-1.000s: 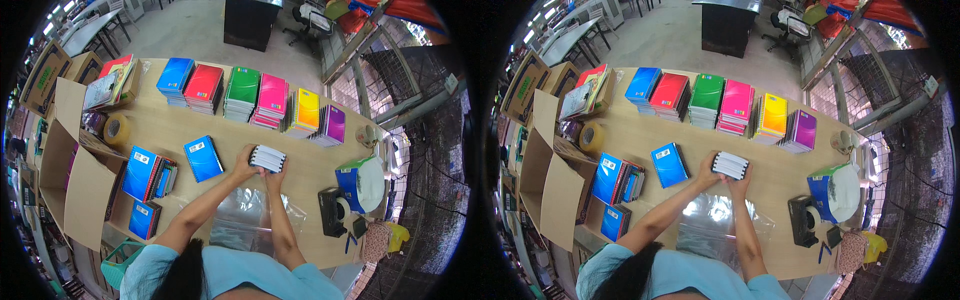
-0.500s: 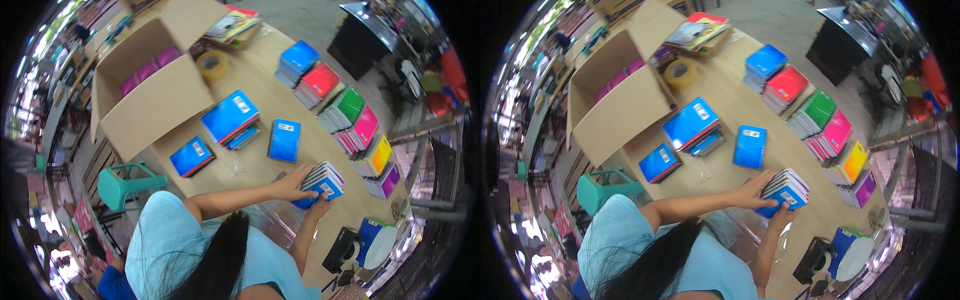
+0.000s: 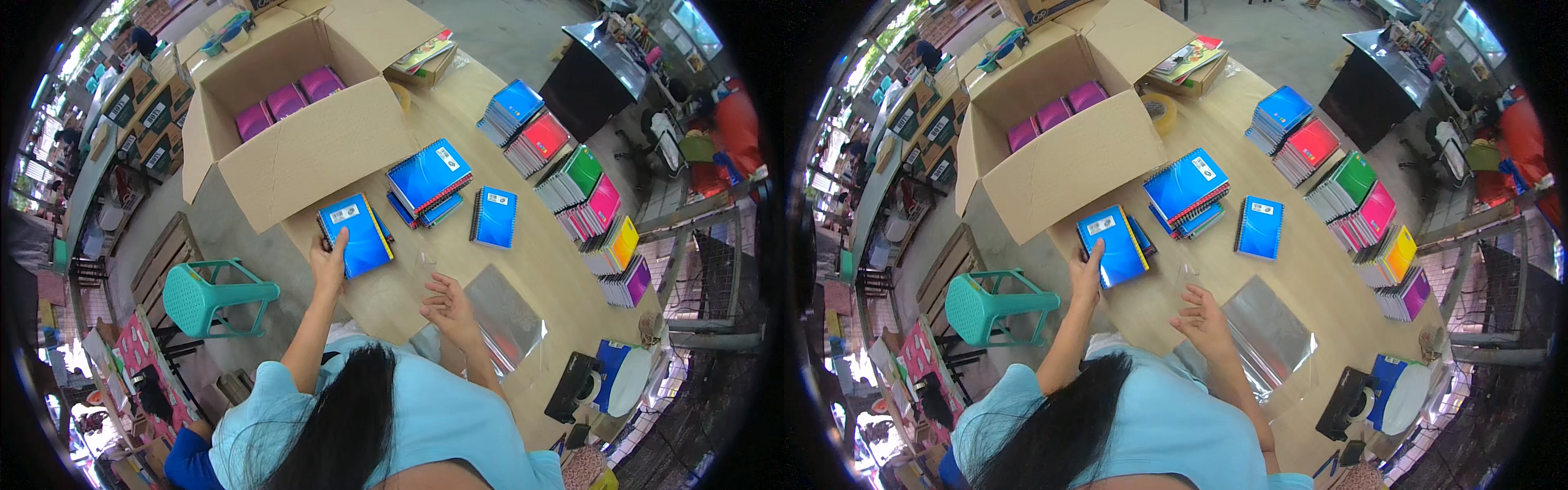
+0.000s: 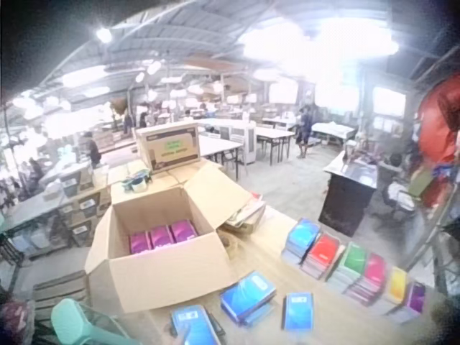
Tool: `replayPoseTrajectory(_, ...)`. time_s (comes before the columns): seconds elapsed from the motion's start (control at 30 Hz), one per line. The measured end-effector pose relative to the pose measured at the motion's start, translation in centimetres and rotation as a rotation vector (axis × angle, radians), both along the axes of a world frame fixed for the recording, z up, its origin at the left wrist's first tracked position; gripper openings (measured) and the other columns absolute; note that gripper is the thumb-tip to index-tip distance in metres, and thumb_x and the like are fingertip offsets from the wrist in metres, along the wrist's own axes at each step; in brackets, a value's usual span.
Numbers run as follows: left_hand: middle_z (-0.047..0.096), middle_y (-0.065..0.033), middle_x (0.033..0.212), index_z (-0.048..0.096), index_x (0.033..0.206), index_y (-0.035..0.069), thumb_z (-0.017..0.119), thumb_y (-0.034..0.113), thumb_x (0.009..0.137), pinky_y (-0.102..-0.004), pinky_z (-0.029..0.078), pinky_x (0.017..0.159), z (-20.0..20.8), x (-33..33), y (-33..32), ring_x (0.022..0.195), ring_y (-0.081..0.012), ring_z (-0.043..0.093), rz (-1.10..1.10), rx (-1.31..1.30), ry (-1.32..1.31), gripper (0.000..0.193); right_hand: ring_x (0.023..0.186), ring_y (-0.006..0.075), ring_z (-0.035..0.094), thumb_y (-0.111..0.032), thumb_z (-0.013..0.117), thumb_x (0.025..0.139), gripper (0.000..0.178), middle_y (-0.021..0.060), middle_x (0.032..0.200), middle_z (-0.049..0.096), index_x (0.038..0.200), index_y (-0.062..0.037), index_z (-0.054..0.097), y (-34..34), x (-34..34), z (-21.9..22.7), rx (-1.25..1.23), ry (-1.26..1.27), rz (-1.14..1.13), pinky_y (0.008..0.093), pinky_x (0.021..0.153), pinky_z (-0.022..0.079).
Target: The person picks up notebooks from stacks on a table and places them into a plastic bag, repeating the action with several notebooks.
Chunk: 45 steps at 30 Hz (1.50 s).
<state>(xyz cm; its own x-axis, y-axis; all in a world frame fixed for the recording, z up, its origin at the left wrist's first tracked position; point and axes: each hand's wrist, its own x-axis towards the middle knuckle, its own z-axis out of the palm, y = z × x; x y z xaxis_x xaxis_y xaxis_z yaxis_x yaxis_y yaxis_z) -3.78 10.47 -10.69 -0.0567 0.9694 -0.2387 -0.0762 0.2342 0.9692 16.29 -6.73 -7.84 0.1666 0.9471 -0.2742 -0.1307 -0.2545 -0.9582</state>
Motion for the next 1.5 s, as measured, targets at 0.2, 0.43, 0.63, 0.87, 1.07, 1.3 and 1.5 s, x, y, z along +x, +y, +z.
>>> replayPoseTrajectory(0.2, 0.053, -0.0207, 0.117, 0.055, 0.117, -0.002, 0.064, 0.055, 0.080, -0.0498, 0.039, 0.094, -5.2, -6.5, 0.4, 0.110, -0.0351, 0.049, -0.015, -0.028, 0.660, 0.068, 0.088, 0.0146, 0.059, -0.005, 0.074, 0.076, 0.067, 0.0132, 0.122, 0.054, 0.134, -0.0042, 0.040, -6.2, -1.2, -1.3, -0.018, -0.001, -0.191, 0.0278, 0.073, 0.051)
replayPoseTrajectory(0.43, 0.042, -0.0195, 0.123, 0.056, 0.116, 0.004, 0.070, 0.030, 0.079, -0.0533, 0.033, 0.096, 5.1, -0.4, -4.5, 0.121, -0.0353, 0.035, 0.179, 0.598, 0.985, 0.047, 0.079, 0.0093, 0.058, -0.006, 0.072, 0.079, 0.051, 0.0103, 0.112, 0.058, 0.126, 0.0002, 0.050, -10.1, 3.2, 1.3, -0.076, -0.070, -0.288, 0.0238, 0.068, 0.050)
replayPoseTrajectory(0.63, 0.056, -0.0198, 0.103, 0.063, 0.095, 0.002, 0.072, 0.013, 0.075, -0.0432, 0.044, 0.085, 16.8, 22.3, 0.5, 0.100, -0.0379, 0.054, -0.436, 1.149, 0.340, 0.025, 0.072, 0.0070, 0.059, -0.009, 0.069, 0.082, 0.032, 0.0029, 0.088, 0.064, 0.112, 0.0008, 0.060, -9.3, 8.8, 2.0, -0.143, -0.186, -0.116, 0.0227, 0.065, 0.048)
replayPoseTrajectory(0.87, 0.049, -0.0153, 0.123, 0.065, 0.108, 0.012, 0.073, 0.026, 0.075, -0.0470, 0.047, 0.090, 10.7, 40.8, 21.2, 0.114, -0.0342, 0.050, -0.465, 0.644, 0.931, 0.037, 0.077, 0.0222, 0.061, -0.024, 0.074, 0.075, 0.025, 0.0121, 0.082, 0.065, 0.088, -0.0026, 0.070, 8.2, 20.7, 7.0, 0.136, -0.820, -0.386, 0.0339, 0.070, 0.048)
replayPoseTrajectory(1.07, 0.046, -0.0123, 0.127, 0.067, 0.106, 0.013, 0.080, 0.034, 0.070, -0.0470, 0.049, 0.088, 8.1, 43.0, 25.0, 0.118, -0.0316, 0.048, -0.542, 0.515, 1.040, 0.043, 0.116, 0.0359, 0.045, -0.032, 0.068, 0.079, 0.036, 0.0189, 0.124, 0.049, 0.095, -0.0007, 0.070, 29.9, 29.9, 7.1, -0.205, -1.196, -0.632, 0.0447, 0.094, 0.041)
replayPoseTrajectory(1.3, 0.042, -0.0125, 0.134, 0.064, 0.116, 0.020, 0.084, 0.031, 0.066, -0.0468, 0.044, 0.096, 8.2, 44.0, 27.1, 0.122, -0.0325, 0.044, -0.633, 0.380, 1.014, 0.055, 0.132, 0.0303, 0.031, -0.027, 0.067, 0.077, 0.040, 0.0143, 0.138, 0.040, 0.110, -0.0058, 0.065, 37.3, 32.3, 7.4, -0.649, -0.821, -0.867, 0.0431, 0.102, 0.034)
replayPoseTrajectory(1.5, 0.042, -0.0239, 0.136, 0.043, 0.135, 0.004, 0.078, 0.043, 0.072, -0.0530, 0.038, 0.099, 10.3, 46.4, 29.4, 0.125, -0.0365, 0.043, -0.487, 0.436, 0.585, 0.083, 0.079, 0.0314, 0.064, -0.014, 0.080, 0.063, 0.035, 0.0122, 0.083, 0.065, 0.091, -0.0034, 0.062, 35.6, 34.7, 7.7, 0.029, -0.742, -1.089, 0.0443, 0.070, 0.053)
